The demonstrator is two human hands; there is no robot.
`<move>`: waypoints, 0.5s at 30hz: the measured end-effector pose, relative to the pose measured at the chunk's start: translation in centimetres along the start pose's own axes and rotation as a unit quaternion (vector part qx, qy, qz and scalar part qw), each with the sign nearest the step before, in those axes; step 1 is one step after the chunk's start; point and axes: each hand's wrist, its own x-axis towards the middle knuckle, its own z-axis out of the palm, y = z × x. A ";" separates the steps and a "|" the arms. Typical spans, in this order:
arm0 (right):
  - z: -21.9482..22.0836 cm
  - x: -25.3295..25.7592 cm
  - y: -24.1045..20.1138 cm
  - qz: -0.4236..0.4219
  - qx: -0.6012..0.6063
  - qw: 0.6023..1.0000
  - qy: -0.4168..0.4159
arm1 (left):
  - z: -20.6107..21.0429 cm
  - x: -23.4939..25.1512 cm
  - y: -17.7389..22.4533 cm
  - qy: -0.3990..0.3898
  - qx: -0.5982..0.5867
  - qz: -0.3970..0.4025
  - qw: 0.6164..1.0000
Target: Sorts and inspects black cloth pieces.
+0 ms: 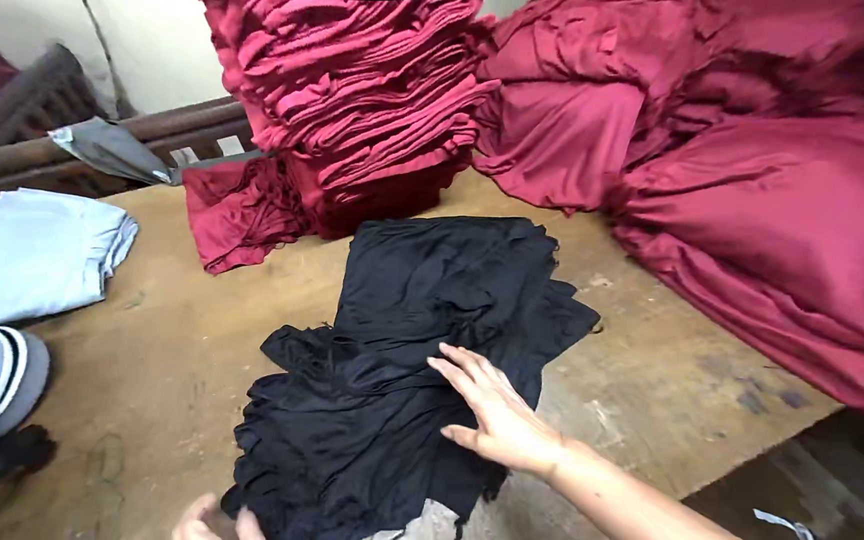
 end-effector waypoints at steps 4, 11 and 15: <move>2.8 0.5 3.5 0.012 -0.085 0.987 -0.135 | 1.5 3.2 1.3 -0.089 -0.008 0.018 0.996; -0.2 -3.2 13.4 0.066 -0.103 0.992 -0.030 | 2.2 2.5 -2.6 -0.042 -0.083 -0.086 0.992; -4.3 -3.2 16.4 0.187 -0.097 0.977 -0.021 | 0.3 2.1 -4.3 -0.057 -0.045 -0.056 0.996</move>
